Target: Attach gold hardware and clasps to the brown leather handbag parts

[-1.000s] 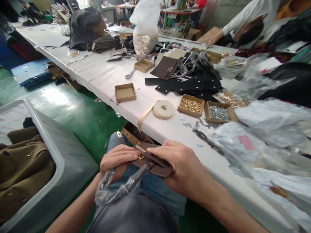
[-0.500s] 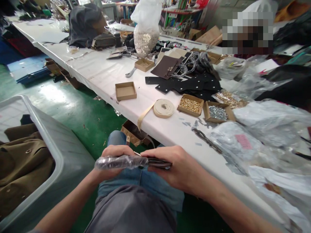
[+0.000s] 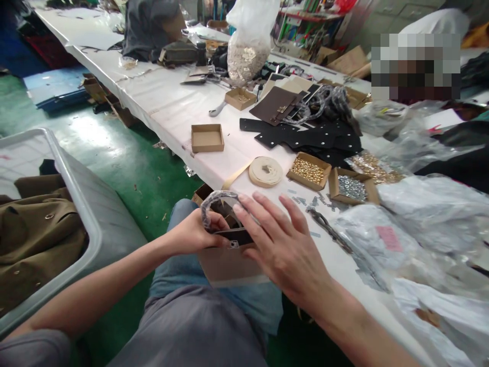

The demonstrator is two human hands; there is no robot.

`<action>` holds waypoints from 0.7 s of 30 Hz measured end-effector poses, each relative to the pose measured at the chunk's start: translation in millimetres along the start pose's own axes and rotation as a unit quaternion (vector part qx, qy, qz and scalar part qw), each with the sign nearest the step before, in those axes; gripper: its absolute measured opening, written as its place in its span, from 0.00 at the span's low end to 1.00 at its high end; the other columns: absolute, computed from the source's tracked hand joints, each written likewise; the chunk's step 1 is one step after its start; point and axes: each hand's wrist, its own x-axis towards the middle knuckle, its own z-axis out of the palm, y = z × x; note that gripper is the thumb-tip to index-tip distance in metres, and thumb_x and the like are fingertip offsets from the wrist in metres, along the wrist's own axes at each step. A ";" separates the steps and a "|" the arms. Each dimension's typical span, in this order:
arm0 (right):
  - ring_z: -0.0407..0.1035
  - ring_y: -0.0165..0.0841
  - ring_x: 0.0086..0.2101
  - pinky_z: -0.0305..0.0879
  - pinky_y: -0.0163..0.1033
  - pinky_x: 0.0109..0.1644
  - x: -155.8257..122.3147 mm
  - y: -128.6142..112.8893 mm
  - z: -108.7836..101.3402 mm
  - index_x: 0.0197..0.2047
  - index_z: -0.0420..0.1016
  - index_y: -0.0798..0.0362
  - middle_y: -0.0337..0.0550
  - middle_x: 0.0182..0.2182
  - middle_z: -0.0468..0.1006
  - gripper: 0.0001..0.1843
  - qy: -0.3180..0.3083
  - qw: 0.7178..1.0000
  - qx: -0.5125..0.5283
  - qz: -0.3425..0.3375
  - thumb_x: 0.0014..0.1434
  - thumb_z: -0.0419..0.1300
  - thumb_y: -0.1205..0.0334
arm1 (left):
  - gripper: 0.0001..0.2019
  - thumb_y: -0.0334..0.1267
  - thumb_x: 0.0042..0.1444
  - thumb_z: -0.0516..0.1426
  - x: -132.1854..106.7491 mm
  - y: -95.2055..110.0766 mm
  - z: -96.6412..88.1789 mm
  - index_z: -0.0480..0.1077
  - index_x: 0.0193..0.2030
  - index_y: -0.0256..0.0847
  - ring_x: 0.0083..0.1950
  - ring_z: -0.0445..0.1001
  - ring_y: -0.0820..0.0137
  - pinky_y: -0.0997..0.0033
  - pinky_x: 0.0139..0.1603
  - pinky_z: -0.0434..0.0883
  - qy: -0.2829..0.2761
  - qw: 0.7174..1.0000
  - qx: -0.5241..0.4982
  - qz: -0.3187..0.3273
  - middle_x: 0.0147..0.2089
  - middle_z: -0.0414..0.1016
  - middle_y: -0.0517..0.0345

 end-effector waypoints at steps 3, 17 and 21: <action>0.68 0.63 0.73 0.61 0.74 0.80 6.7 -3.0 -9.2 0.88 0.50 0.47 0.60 0.77 0.70 0.54 0.005 1.000 -0.019 0.024 0.69 0.74 0.60 | 0.11 0.39 0.53 0.76 0.4 9.9 9.7 0.86 0.39 0.37 0.32 0.76 0.70 0.72 0.31 0.69 0.009 0.999 0.036 0.008 0.32 0.83 0.59; 0.76 0.54 0.66 0.74 0.62 0.70 -5.0 -9.4 0.6 0.85 0.59 0.53 0.60 0.71 0.79 0.39 -0.044 0.996 -0.023 -0.078 0.75 0.64 0.70 | 0.14 0.40 0.49 0.77 12.7 20.3 3.6 0.83 0.37 0.36 0.33 0.75 0.69 0.71 0.33 0.68 0.001 0.998 0.064 0.017 0.32 0.81 0.61; 0.82 0.51 0.55 0.72 0.64 0.66 5.2 -1.7 8.3 0.75 0.72 0.57 0.59 0.59 0.86 0.28 -0.125 0.991 -0.007 -0.053 0.74 0.63 0.72 | 0.12 0.38 0.48 0.76 15.6 20.1 16.2 0.82 0.35 0.36 0.36 0.75 0.67 0.70 0.38 0.69 0.009 0.992 0.115 0.045 0.34 0.82 0.62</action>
